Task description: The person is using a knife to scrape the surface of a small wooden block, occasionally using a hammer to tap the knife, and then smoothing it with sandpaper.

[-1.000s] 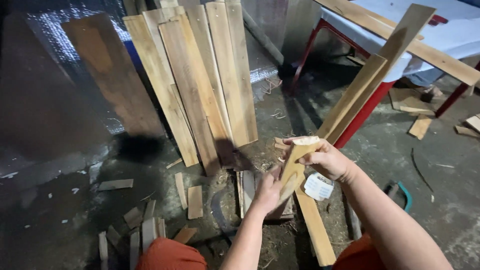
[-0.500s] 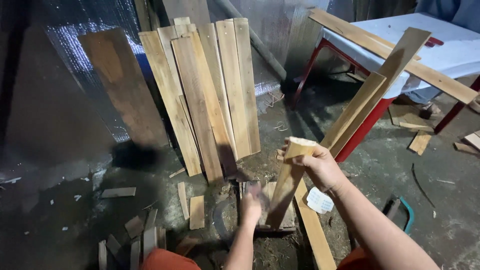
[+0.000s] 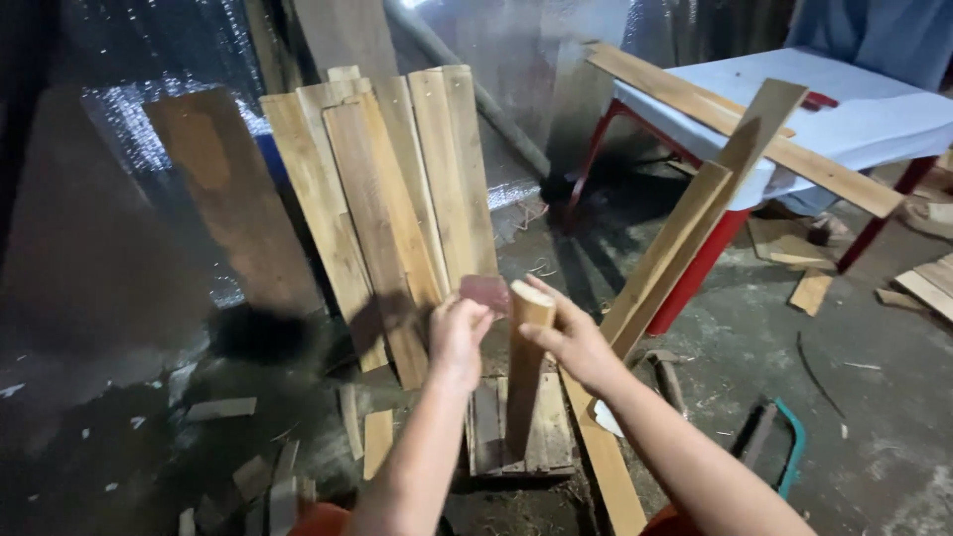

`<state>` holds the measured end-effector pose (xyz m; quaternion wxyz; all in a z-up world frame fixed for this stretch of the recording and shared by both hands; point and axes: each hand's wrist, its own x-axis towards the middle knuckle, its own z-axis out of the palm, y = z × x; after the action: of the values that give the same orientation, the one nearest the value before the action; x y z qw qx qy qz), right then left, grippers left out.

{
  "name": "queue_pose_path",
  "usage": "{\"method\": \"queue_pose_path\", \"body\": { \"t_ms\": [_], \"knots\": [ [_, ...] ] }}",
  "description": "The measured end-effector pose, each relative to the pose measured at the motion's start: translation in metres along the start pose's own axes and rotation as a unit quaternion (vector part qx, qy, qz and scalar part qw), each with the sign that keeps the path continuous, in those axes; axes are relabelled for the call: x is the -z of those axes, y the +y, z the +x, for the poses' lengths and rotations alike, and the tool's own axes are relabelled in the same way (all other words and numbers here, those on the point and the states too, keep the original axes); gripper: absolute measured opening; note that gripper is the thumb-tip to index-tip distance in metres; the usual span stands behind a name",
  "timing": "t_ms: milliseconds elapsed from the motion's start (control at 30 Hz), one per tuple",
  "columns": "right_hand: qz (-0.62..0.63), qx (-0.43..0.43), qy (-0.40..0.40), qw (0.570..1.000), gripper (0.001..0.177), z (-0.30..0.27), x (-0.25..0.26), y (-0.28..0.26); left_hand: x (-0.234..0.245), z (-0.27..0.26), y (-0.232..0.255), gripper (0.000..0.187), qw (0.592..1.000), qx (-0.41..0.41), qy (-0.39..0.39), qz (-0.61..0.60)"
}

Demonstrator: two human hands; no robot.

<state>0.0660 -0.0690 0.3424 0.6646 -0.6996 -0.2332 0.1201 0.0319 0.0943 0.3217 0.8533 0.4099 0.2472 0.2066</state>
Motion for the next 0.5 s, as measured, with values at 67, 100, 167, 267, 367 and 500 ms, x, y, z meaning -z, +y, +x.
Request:
{"method": "queue_pose_path", "body": {
  "t_ms": [67, 100, 167, 267, 367, 500],
  "knots": [
    [-0.005, 0.014, -0.016, 1.000, 0.089, 0.004, -0.003, 0.012, 0.007, 0.009, 0.000, 0.029, 1.000, 0.016, -0.012, 0.020],
    [-0.009, 0.027, -0.036, 0.999, 0.098, 0.006, -0.004, 0.019, 0.011, 0.014, 0.000, 0.021, 0.999, 0.030, -0.018, 0.040],
    [-0.012, 0.023, -0.037, 0.999, 0.099, 0.010, -0.006, 0.023, 0.014, 0.011, 0.003, 0.026, 0.999, 0.030, -0.017, -0.006],
    [-0.004, 0.022, -0.048, 0.999, 0.106, 0.006, -0.016, 0.014, 0.020, 0.013, 0.000, 0.057, 0.998, 0.016, 0.005, -0.063],
    [0.011, 0.030, -0.051, 0.998, 0.119, 0.011, -0.029, 0.024, 0.026, 0.018, -0.009, 0.043, 0.998, -0.026, 0.004, -0.061],
    [0.017, 0.035, -0.064, 0.997, 0.136, 0.009, -0.037, 0.010, 0.054, 0.042, -0.027, 0.007, 0.995, -0.081, -0.049, -0.034]
  ]
}}
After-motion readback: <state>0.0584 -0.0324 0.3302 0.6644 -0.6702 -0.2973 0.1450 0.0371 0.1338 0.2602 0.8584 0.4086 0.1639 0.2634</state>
